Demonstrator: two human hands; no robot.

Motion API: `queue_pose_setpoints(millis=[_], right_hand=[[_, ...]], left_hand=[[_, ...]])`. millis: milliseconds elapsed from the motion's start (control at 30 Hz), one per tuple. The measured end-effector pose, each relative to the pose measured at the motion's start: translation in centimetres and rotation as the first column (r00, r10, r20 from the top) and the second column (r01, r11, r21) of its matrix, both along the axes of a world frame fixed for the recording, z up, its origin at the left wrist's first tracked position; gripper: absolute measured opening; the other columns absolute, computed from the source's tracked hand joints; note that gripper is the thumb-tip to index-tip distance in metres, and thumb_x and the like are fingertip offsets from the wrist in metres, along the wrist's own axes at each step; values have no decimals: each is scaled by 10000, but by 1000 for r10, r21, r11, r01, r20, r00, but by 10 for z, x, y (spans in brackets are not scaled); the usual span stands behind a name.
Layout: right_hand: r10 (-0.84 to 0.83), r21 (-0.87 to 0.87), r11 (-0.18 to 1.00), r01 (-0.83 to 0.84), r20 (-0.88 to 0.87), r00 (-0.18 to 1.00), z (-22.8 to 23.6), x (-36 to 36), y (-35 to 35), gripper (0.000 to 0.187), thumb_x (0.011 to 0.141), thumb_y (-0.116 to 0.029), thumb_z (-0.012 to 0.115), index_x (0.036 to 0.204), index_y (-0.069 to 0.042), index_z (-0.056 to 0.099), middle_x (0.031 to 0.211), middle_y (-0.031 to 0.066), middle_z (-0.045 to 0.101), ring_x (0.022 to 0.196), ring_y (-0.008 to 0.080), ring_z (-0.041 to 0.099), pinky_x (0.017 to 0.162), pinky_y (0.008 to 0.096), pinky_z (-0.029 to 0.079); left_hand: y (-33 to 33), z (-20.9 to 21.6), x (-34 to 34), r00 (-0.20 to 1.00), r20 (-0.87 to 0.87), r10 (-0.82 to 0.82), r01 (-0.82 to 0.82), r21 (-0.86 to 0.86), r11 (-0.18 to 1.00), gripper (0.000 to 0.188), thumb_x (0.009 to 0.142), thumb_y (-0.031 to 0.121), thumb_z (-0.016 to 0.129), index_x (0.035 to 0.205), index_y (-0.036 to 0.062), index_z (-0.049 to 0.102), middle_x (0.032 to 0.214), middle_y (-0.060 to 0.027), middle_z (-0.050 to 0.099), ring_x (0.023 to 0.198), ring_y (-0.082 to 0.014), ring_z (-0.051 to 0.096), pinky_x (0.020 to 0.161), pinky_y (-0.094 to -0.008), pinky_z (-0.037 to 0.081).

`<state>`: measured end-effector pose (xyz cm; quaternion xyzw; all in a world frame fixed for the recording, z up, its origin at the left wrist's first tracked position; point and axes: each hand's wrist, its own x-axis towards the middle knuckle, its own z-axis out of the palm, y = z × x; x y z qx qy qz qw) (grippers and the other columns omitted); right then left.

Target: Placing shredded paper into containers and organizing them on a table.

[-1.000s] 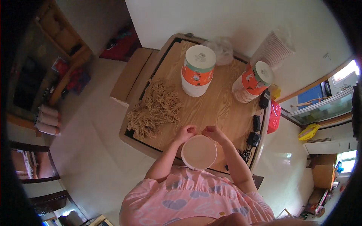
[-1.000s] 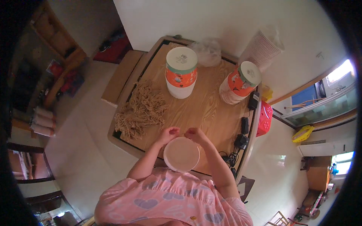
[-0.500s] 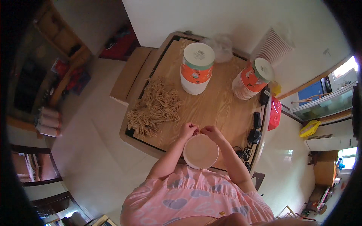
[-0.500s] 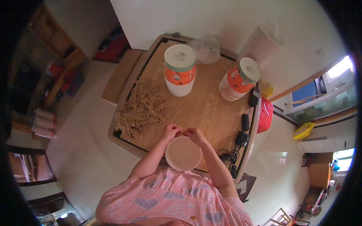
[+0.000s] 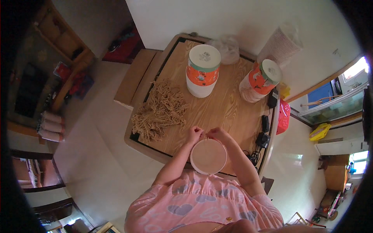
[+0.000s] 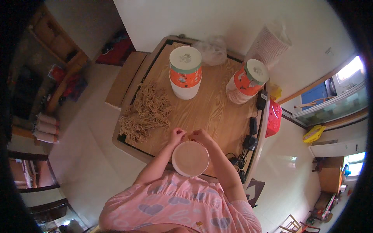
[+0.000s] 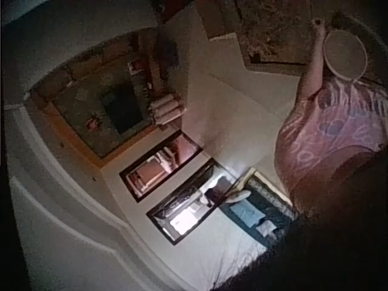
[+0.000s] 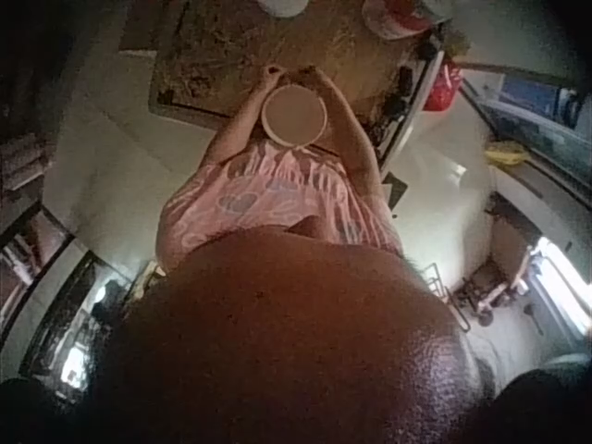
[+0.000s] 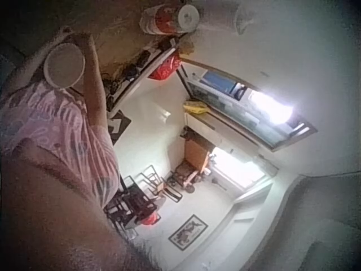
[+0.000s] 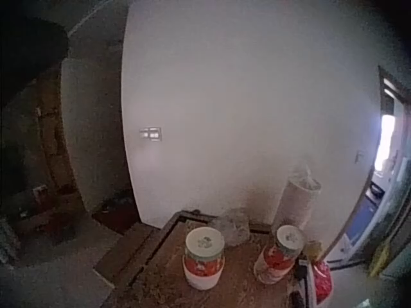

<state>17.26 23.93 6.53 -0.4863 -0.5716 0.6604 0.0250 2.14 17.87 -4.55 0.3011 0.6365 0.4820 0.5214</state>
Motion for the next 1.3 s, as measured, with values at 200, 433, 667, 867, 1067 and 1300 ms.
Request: queue_pose_setpoints(millis=[200, 433, 667, 867, 1067, 1300], right_hand=[[105, -78, 991, -109, -54, 993, 3, 19, -1, 193, 737, -257, 634, 734, -64, 640, 579, -26, 528, 518, 53, 458, 447, 221, 360], [33, -170, 985, -40, -47, 998, -1, 24, -5, 200, 762, -244, 620, 805, -50, 645, 632, -11, 562, 549, 60, 492, 460, 206, 385], [-88, -181, 980, 83, -18, 996, 14, 21, -10, 209, 806, -228, 567, 823, -32, 639, 685, 4, 582, 574, 66, 511, 476, 207, 406], [-104, -179, 980, 89, -80, 991, 8, 19, -12, 205, 784, -229, 586, 820, -35, 640, 664, -1, 573, 560, 55, 505, 467, 203, 396], [-14, -136, 991, 8, -43, 999, 4, 21, -8, 185, 768, -227, 607, 758, -46, 645, 625, -13, 551, 550, 59, 484, 468, 216, 374], [179, 18, 984, -179, -52, 982, -2, 29, -4, 171, 752, -213, 615, 764, -44, 639, 625, -19, 556, 590, 63, 487, 502, 227, 384]], left_hand=[[-2, 21, -11, 988, 14, -154, 155, -85, 984, 48, 746, 44, 583, 785, 30, 607, 680, -28, 599, 589, -98, 558, 532, -245, 458], [3, 75, -7, 837, 122, -534, 527, 87, 845, 186, 773, 35, 572, 951, 33, 628, 810, -49, 638, 719, -126, 595, 669, -253, 471], [-4, 51, 2, 914, -96, -393, 390, -55, 919, 119, 752, 120, 633, 825, 28, 652, 724, -71, 639, 659, -119, 594, 608, -255, 470], [-4, 52, 7, 937, -187, -295, 295, -24, 955, 95, 733, 114, 642, 766, 25, 636, 657, -58, 621, 597, -115, 582, 563, -259, 467], [-8, 68, 7, 925, -253, -284, 288, -21, 957, 101, 732, 119, 643, 763, 23, 637, 655, -70, 627, 599, -138, 602, 559, -271, 473], [-14, 64, 6, 882, -299, -365, 381, -6, 925, 115, 707, 134, 670, 735, 26, 640, 664, -87, 630, 606, -140, 600, 570, -271, 469]])
